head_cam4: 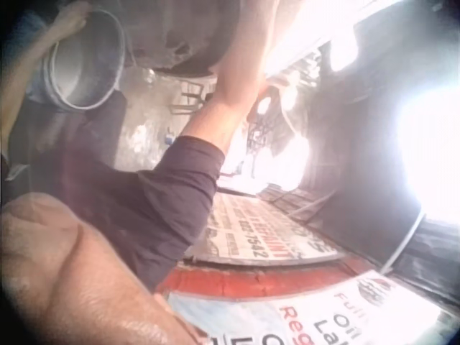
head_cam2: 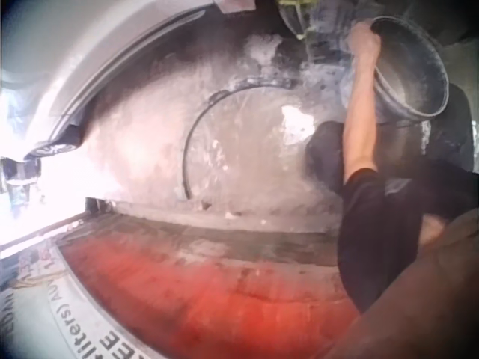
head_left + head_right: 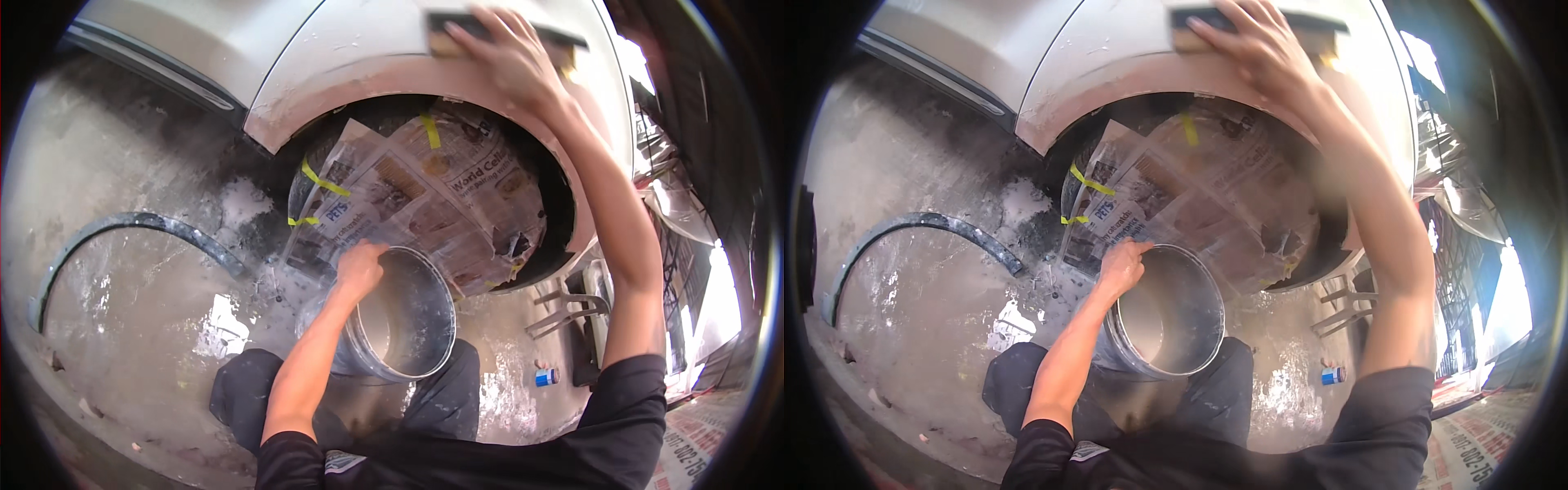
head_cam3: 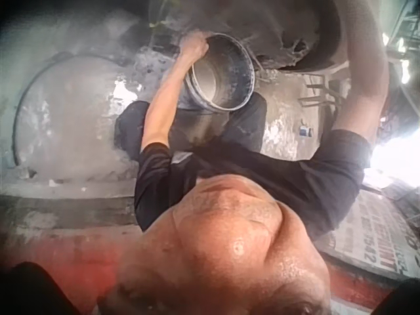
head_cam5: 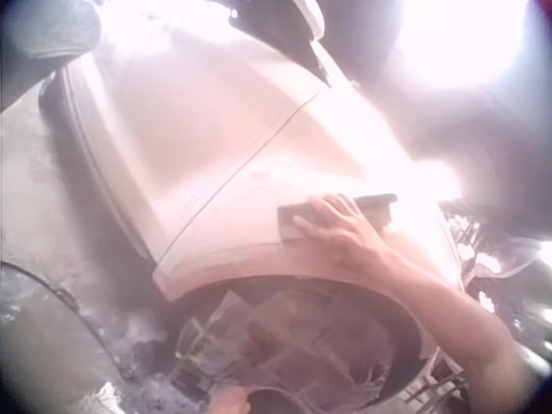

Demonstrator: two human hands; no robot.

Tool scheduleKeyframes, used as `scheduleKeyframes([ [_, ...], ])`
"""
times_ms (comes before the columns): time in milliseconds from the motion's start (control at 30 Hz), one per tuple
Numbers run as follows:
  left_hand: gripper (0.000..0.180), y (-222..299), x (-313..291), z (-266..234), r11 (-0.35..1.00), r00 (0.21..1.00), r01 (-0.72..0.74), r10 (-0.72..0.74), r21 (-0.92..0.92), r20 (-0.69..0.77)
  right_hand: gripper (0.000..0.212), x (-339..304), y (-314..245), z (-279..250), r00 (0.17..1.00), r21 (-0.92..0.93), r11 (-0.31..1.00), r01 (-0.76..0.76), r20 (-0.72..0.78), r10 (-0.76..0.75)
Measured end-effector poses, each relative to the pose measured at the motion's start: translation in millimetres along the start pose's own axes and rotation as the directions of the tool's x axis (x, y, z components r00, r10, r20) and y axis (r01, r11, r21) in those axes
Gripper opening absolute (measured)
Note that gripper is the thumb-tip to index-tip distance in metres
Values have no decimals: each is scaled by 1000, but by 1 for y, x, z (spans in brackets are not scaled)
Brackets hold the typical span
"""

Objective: The person sits on the floor and uses a sanding block to wet-sand the front wheel arch of a white car. They repeatedly dip the sanding block into a bucket of water and rub the surface of the wheel arch, occasionally wiping it with a cloth.

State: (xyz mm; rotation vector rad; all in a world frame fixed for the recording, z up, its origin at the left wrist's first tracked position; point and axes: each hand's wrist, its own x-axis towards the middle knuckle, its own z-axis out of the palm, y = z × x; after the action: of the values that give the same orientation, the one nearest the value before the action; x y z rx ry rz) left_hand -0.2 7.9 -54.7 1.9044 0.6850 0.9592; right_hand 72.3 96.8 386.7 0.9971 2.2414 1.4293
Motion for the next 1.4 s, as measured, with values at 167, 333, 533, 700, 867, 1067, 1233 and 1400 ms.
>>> scheduleKeyframes([
  [167,49,-8,-2,-17,998,998,65,-65,-15,-6,58,68,-24,-1,994,25,998,54,-98,-52],
  [333,49,2,2,0,998,997,68,-68,16,24,64,-38,-14,-9,993,-32,995,93,-68,-95],
  [533,49,-4,-2,-12,997,997,71,-72,6,28,54,86,-32,3,981,81,986,145,-140,-133],
  [700,46,8,3,-15,991,989,134,-134,-3,69,54,-20,-24,-17,958,60,966,252,-156,-240],
  [867,46,2,-1,-6,995,994,85,-82,-44,65,51,98,-33,6,989,48,992,113,-98,-108],
  [1067,47,3,2,-15,993,992,121,-121,3,42,65,-7,-23,-6,988,-43,989,145,-39,-147],
  [1233,47,6,-1,-15,996,997,69,-67,-64,42,50,74,-46,-22,981,47,987,155,-129,-147],
  [1400,49,-2,1,-19,993,996,95,-95,-68,5,61,21,-24,5,982,-39,985,170,-73,-172],
])
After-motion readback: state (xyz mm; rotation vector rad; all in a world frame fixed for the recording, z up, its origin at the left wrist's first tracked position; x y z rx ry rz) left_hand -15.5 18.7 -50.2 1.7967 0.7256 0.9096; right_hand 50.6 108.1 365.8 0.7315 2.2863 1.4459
